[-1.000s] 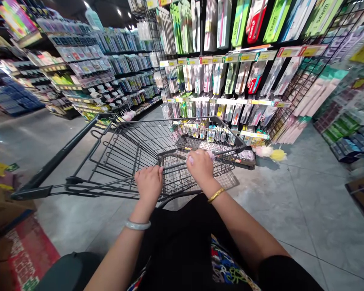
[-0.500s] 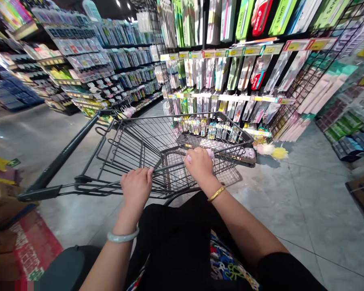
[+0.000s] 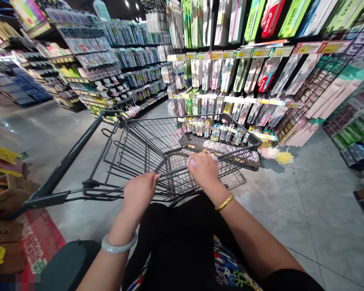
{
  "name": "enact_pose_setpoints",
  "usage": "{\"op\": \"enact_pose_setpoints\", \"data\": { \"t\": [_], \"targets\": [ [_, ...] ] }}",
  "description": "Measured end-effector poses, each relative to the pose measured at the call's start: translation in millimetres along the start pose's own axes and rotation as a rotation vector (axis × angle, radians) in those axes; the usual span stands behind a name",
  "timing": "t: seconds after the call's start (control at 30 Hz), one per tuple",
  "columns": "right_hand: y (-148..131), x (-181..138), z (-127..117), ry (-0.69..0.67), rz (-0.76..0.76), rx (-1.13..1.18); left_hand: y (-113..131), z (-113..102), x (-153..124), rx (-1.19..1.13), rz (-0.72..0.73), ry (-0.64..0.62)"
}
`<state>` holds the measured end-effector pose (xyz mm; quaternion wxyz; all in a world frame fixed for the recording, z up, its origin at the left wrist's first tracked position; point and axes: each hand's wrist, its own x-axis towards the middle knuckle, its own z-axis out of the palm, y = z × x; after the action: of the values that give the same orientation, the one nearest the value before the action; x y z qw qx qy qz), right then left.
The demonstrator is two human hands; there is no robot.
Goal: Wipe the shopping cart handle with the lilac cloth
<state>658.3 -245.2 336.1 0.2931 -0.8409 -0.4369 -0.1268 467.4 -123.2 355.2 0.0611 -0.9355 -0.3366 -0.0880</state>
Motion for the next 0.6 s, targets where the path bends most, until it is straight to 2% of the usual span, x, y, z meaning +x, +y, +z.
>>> {"op": "enact_pose_setpoints", "data": {
  "t": [0.17, 0.2, 0.27, 0.37, 0.43, 0.5, 0.6],
  "targets": [
    [-63, -20, 9, -0.047, -0.227, 0.032, 12, -4, -6, 0.018, 0.001, -0.025],
    [-66, -22, 9, -0.052, -0.255, 0.050, 12, -6, -9, 0.015, 0.011, -0.031],
    [-52, -24, 6, -0.051, -0.256, 0.078, 7, -10, -14, 0.005, 0.018, -0.057],
    [-10, -21, -1, -0.011, -0.151, 0.091, -5, -16, -22, 0.023, -0.017, -0.056],
    [5, -18, -3, 0.028, -0.049, 0.067, -12, -17, -25, 0.058, -0.025, -0.025],
    [-6, -19, -2, 0.033, -0.020, 0.048, -15, -16, -26, 0.089, -0.052, -0.030],
    [-51, -28, 4, -0.030, -0.184, 0.083, -14, -12, -25, 0.115, -0.145, -0.072]
  ]
}}
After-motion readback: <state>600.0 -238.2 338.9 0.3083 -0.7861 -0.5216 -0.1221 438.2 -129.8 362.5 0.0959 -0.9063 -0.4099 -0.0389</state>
